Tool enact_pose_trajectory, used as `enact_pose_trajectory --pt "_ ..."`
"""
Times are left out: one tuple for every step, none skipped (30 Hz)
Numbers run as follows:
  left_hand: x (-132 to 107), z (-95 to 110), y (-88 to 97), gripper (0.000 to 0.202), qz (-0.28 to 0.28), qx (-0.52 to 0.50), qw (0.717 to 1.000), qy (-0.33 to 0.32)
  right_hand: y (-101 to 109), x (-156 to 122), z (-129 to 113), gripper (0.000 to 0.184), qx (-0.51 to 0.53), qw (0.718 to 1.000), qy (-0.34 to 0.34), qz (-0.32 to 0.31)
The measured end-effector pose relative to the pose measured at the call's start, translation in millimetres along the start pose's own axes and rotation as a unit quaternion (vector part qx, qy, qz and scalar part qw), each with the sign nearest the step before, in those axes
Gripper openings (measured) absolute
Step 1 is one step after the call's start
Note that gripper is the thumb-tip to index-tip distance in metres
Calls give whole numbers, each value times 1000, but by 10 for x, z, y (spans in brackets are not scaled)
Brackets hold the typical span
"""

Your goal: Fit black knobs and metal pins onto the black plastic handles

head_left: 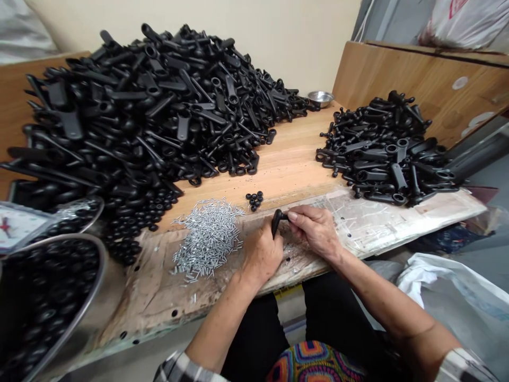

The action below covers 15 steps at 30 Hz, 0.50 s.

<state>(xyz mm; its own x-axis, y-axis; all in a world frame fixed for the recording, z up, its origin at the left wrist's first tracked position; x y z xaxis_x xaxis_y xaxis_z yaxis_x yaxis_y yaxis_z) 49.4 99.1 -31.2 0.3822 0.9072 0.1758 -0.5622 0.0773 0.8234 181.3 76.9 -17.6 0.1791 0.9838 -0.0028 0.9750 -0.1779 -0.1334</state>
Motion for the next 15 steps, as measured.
enact_pose_trajectory --pt "5 -3 -4 30 -10 -21 1000 1 -1 13 18 18 16 1000 -20 -9" --pt "10 -7 -6 30 -17 -39 999 1 -5 29 48 19 40 998 -52 -24" --pt "16 -13 -7 30 -21 -50 999 2 -11 45 80 19 67 993 -86 -41" --pt "23 -22 -8 30 -23 -54 998 4 -16 60 107 19 94 988 -113 -53" --pt "29 -32 -7 30 -21 -55 998 7 -19 73 124 19 118 983 -130 -60" --pt "35 -41 -7 30 -19 -58 998 10 -23 82 130 20 137 979 -135 -68" --pt "40 -48 -5 30 -16 -65 998 10 -30 85 127 20 150 977 -132 -75" --pt "45 -53 -1 29 -11 -74 997 9 -36 83 119 21 157 976 -125 -84" --pt "48 -54 5 29 -4 -85 996 3 -40 76 110 22 157 976 -116 -95" --pt "49 -51 11 29 2 -95 995 -7 -38 63 99 23 146 978 -105 -107" --pt "50 -48 18 30 10 -99 995 -20 -23 48 86 24 122 982 -90 -114" --pt "51 -47 26 30 20 -96 995 -34 11 33 66 25 83 988 -68 -112" --pt "51 -46 36 32 36 -83 995 -49 63 15 33 26 30 994 -38 -96" --pt "49 -43 45 33 55 -61 994 -68 128 -9 -19 28 -29 997 -1 -69" --pt "43 -34 50 35 75 -35 992 -93 197 -43 -94 30 -85 995 37 -33"
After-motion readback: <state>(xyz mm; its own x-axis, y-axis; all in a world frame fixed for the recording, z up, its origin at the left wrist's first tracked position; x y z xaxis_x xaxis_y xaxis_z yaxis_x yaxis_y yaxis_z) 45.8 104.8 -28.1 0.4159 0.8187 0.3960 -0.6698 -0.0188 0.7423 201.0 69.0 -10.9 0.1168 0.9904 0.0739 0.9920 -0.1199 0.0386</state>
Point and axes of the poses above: each hand's wrist, its own x-axis towards the middle knuckle, its own y-axis out of the back of the hand, z = x × y, the point moved 4 cm from there along x, towards the middle knuckle, and after that the axes turned 2 degrees about -x, right-handed, at the moved point
